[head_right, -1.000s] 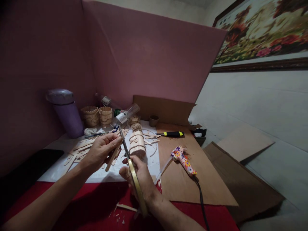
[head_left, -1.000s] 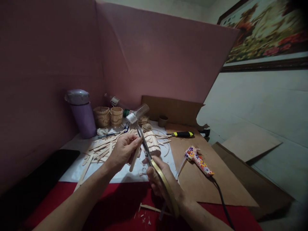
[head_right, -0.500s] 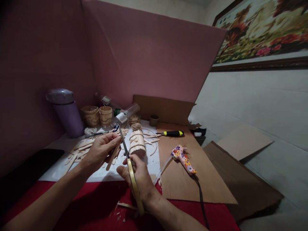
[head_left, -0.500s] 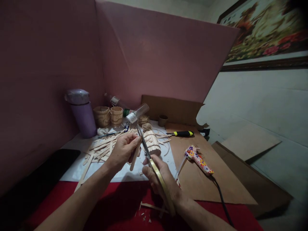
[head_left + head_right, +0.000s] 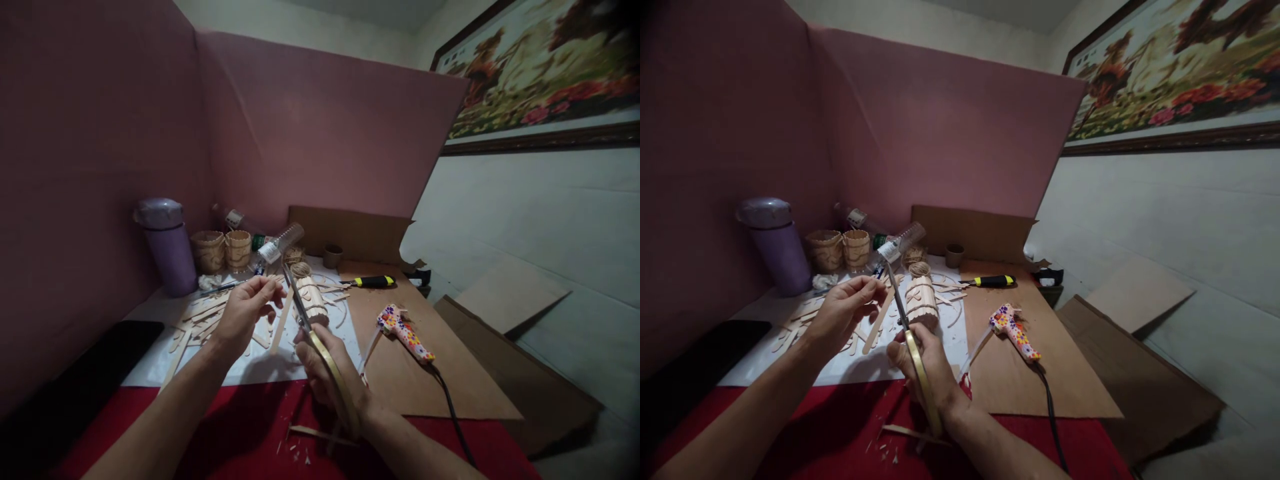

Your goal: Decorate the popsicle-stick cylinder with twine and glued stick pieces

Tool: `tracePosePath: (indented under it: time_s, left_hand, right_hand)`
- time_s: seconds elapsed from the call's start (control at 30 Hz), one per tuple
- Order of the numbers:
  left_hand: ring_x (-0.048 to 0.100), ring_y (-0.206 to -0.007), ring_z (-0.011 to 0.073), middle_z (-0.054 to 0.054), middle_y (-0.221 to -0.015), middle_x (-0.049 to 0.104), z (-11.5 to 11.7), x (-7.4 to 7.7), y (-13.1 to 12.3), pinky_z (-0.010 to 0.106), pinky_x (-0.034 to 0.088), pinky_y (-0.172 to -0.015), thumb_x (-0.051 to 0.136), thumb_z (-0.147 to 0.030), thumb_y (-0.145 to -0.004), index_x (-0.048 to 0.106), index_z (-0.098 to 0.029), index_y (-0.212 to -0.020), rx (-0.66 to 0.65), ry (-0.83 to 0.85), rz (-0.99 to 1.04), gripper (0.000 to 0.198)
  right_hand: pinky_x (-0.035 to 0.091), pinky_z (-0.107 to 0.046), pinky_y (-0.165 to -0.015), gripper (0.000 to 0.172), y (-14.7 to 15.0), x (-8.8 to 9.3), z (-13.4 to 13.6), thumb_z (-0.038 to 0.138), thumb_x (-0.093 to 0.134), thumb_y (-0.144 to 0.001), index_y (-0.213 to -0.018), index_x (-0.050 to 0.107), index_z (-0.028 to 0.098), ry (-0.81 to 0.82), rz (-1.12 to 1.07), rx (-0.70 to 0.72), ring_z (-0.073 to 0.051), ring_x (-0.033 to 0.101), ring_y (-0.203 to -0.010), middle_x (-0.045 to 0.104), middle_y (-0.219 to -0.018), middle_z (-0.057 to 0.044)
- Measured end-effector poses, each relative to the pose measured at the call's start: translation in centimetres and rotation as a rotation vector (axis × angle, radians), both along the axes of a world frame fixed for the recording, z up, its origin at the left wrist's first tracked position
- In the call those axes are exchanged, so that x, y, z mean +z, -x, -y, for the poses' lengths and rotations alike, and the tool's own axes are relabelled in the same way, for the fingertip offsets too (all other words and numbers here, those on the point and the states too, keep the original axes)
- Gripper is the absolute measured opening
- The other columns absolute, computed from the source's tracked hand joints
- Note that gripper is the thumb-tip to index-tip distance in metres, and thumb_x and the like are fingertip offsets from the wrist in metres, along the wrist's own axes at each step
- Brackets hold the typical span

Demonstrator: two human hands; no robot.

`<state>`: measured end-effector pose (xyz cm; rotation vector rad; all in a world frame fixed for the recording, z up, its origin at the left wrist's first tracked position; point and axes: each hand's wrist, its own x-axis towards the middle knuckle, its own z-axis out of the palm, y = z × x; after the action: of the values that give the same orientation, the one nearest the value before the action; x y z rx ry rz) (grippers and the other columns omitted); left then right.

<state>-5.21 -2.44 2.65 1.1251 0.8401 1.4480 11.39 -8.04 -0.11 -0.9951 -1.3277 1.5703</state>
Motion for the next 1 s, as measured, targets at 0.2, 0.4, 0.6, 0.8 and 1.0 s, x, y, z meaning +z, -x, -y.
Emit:
tracePosePath:
  time_s: [0.2, 0.4, 0.6, 0.8, 1.0]
  left_hand:
    - [0.062, -0.066, 0.0136, 0.009, -0.081, 0.07, 0.0, -0.3, -0.4, 0.022, 0.047, -0.056, 0.081, -0.042, -0.068, 0.067, -0.011, -0.082, -0.116, 0.085, 0.003, 0.037]
    - [0.045, -0.036, 0.0079, 0.002, -0.052, 0.062, 0.5, -0.3, -0.5, 0.019, 0.031, -0.037, 0.074, -0.046, -0.073, 0.057, -0.015, -0.07, -0.169, 0.096, -0.174, 0.036]
    - [0.04, -0.03, 0.0087, 0.001, -0.044, 0.058, 0.8, 0.1, -0.3, 0.019, 0.025, -0.031, 0.072, -0.042, -0.071, 0.053, -0.016, -0.065, -0.185, 0.122, -0.211, 0.033]
    - [0.039, -0.029, 0.0078, -0.001, -0.042, 0.055, 2.1, -0.9, 1.2, 0.018, 0.022, -0.031, 0.07, -0.04, -0.071, 0.052, -0.018, -0.065, -0.149, 0.178, -0.204, 0.03]
    - [0.031, -0.028, 0.0058, -0.006, -0.034, 0.043, 2.4, -2.1, 1.8, 0.017, 0.021, -0.03, 0.069, -0.035, -0.06, 0.047, -0.02, -0.058, -0.027, 0.279, -0.101, 0.027]
  right_hand:
    - [0.016, -0.012, -0.035, 0.06, -0.1, 0.1, -0.6, 0.074, 0.069, -0.067, -0.087, 0.045, 0.022, 0.056, -0.065, -0.005, 0.0, 0.018, -0.038, 0.034, -0.055, 0.013]
    - [0.021, -0.011, -0.033, 0.065, 0.1, -0.3, -1.0, 0.079, 0.066, -0.064, -0.089, 0.045, 0.022, 0.045, -0.015, 0.002, 0.0, 0.023, -0.038, 0.036, -0.054, 0.013]
    - [0.027, -0.012, -0.036, 0.073, 0.5, 0.2, -1.2, 0.087, 0.056, -0.063, -0.095, 0.048, 0.022, 0.083, -0.022, 0.021, -0.003, 0.033, -0.04, 0.045, -0.056, 0.01]
    - [0.029, -0.013, -0.037, 0.068, 1.0, 1.0, -1.0, 0.082, 0.06, -0.068, -0.098, 0.052, 0.021, 0.108, 0.066, 0.059, -0.005, 0.043, -0.043, 0.056, -0.063, 0.004]
    - [0.027, -0.013, -0.033, 0.065, 2.2, 0.9, -2.3, 0.08, 0.054, -0.074, -0.1, 0.056, 0.021, 0.366, 0.117, 0.174, -0.004, 0.035, -0.037, 0.049, -0.056, 0.007]
